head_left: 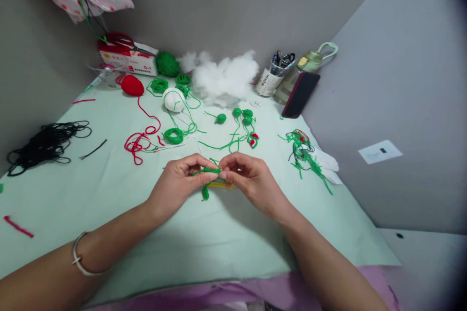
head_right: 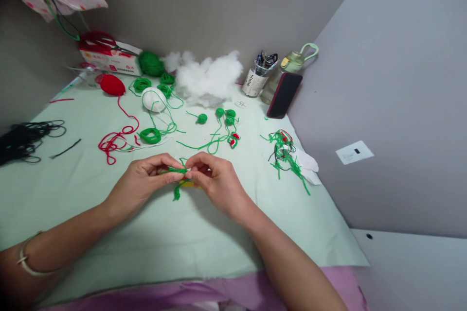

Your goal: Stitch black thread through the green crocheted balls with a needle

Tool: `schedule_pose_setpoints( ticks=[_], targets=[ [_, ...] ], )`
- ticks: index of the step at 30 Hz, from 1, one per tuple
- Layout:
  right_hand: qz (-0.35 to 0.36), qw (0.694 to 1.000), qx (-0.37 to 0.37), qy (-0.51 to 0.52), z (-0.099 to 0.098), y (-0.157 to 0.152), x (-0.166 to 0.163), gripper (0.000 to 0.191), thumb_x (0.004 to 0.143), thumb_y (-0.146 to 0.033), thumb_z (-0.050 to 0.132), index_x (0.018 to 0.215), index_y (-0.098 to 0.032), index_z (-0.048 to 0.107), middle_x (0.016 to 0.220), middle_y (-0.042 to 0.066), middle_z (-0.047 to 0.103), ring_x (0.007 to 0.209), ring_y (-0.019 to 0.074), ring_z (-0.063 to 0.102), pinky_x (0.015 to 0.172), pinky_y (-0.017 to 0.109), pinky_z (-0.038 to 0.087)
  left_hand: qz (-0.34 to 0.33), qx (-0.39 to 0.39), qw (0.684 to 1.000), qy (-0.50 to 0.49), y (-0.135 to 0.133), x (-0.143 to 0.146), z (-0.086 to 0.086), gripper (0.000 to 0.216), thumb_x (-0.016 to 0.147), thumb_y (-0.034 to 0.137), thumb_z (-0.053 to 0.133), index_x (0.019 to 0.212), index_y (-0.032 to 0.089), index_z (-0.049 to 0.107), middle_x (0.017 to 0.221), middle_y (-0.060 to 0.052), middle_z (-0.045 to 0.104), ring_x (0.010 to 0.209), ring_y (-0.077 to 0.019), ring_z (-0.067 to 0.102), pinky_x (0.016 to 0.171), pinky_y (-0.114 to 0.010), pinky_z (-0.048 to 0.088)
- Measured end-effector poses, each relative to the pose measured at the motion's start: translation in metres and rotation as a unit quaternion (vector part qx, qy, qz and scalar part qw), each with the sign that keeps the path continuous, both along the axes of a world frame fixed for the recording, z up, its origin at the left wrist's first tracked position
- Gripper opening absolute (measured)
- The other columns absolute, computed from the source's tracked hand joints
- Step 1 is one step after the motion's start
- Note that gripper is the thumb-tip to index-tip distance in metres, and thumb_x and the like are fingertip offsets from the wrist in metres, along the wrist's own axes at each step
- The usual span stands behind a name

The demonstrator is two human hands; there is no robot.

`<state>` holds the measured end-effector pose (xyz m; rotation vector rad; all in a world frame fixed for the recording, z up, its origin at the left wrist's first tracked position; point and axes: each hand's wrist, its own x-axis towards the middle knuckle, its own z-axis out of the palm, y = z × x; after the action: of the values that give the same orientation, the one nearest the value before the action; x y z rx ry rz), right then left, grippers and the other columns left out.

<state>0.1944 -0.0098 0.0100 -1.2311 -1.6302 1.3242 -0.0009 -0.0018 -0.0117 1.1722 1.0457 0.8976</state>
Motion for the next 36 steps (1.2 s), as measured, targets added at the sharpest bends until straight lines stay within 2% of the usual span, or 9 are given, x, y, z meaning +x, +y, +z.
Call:
schedule_pose_setpoints(
  ticks=[5, 9, 12, 15, 18, 24, 29, 32, 36],
  targets=[
    [0.024, 0.989, 0.100, -0.102, 0.002, -0.010, -0.006, 0.008, 0.099, -0.024, 0.052, 0.103, -0.021, 0.058, 0.088, 0.001, 0.064, 0.076, 0.0116, 0.061, 0.069, 0.023, 0.050, -0.018, 0.001, 0.999, 0.040, -0.004, 0.005, 0.003, 0.015, 0.077, 0.030, 0.072, 0.081, 0.017, 0.069, 0.075, -0.001, 0.065, 0.068, -0.0138, 0.056, 0.061, -0.025, 0.042],
    [0.044, 0.942, 0.215, -0.255, 0.001, -0.012, -0.008, 0.014, 0.100, -0.021, 0.050, 0.093, -0.019, 0.063, 0.080, 0.002, 0.064, 0.065, 0.0106, 0.053, 0.062, 0.024, 0.041, -0.054, -0.009, 0.995, 0.081, -0.005, 0.007, 0.000, 0.008, 0.074, 0.024, 0.066, 0.073, 0.018, 0.060, 0.055, 0.007, 0.039, 0.052, -0.0093, 0.033, 0.051, -0.023, 0.026],
    [0.005, 0.964, 0.219, -0.150, 0.007, -0.011, -0.009, 0.011, 0.095, -0.021, 0.058, 0.087, -0.018, 0.066, 0.092, 0.005, 0.066, 0.068, 0.0105, 0.056, 0.058, 0.024, 0.042, -0.095, 0.003, 0.992, 0.085, -0.005, 0.009, -0.001, 0.008, 0.074, 0.025, 0.065, 0.073, 0.018, 0.062, 0.057, 0.006, 0.043, 0.053, -0.0100, 0.035, 0.053, -0.023, 0.027],
    [-0.028, 0.995, 0.072, 0.064, 0.020, -0.007, -0.004, 0.016, 0.094, -0.033, 0.063, 0.086, -0.019, 0.063, 0.091, 0.004, 0.068, 0.061, 0.0096, 0.061, 0.052, 0.022, 0.047, -0.151, -0.009, 0.986, 0.070, -0.006, 0.010, 0.001, 0.011, 0.074, 0.026, 0.069, 0.079, 0.017, 0.069, 0.073, 0.000, 0.063, 0.063, -0.0136, 0.051, 0.058, -0.024, 0.035],
    [-0.049, 0.979, -0.052, 0.188, 0.030, 0.002, 0.009, 0.025, 0.092, -0.043, 0.065, 0.087, -0.021, 0.056, 0.080, -0.001, 0.067, 0.055, 0.0096, 0.064, 0.054, 0.023, 0.055, -0.199, -0.043, 0.979, 0.032, -0.005, 0.009, 0.001, 0.013, 0.076, 0.029, 0.073, 0.079, 0.018, 0.070, 0.084, -0.003, 0.069, 0.072, -0.0164, 0.060, 0.064, -0.025, 0.042],
    [-0.247, 0.937, 0.093, 0.230, 0.022, 0.027, 0.053, 0.028, 0.088, -0.046, 0.070, 0.087, -0.025, 0.052, 0.083, -0.004, 0.065, 0.077, 0.0109, 0.071, 0.083, 0.028, 0.060, -0.199, -0.069, 0.978, -0.001, 0.000, -0.001, -0.008, 0.022, 0.079, 0.038, 0.078, 0.088, 0.019, 0.072, 0.086, -0.004, 0.067, 0.074, -0.0159, 0.061, 0.064, -0.023, 0.042],
    [-0.334, 0.895, 0.187, 0.227, 0.012, 0.042, 0.077, 0.024, 0.091, -0.045, 0.065, 0.087, -0.024, 0.052, 0.091, -0.001, 0.065, 0.091, 0.0138, 0.071, 0.097, 0.035, 0.056, -0.198, -0.107, 0.974, -0.027, 0.002, -0.002, -0.008, 0.023, 0.078, 0.039, 0.078, 0.089, 0.019, 0.072, 0.062, 0.003, 0.050, 0.050, -0.0076, 0.035, 0.046, -0.021, 0.022],
    [-0.292, 0.925, 0.159, 0.183, 0.008, 0.045, 0.076, 0.022, 0.091, -0.043, 0.064, 0.093, -0.023, 0.056, 0.095, 0.002, 0.066, 0.086, 0.0148, 0.071, 0.092, 0.037, 0.058, -0.177, -0.146, 0.971, -0.063, 0.004, -0.003, -0.006, 0.025, 0.077, 0.038, 0.079, 0.090, 0.018, 0.071, 0.059, 0.005, 0.045, 0.047, -0.0057, 0.024, 0.045, -0.022, 0.012],
    [-0.235, 0.945, 0.213, -0.078, 0.003, 0.039, 0.059, 0.029, 0.089, -0.036, 0.067, 0.113, -0.022, 0.060, 0.118, 0.008, 0.065, 0.078, 0.0148, 0.067, 0.072, 0.032, 0.057, -0.121, -0.164, 0.973, -0.108, 0.010, -0.005, -0.003, 0.023, 0.079, 0.034, 0.077, 0.091, 0.016, 0.069, 0.062, 0.004, 0.050, 0.046, -0.0037, 0.021, 0.044, -0.021, 0.009]
  ],
)
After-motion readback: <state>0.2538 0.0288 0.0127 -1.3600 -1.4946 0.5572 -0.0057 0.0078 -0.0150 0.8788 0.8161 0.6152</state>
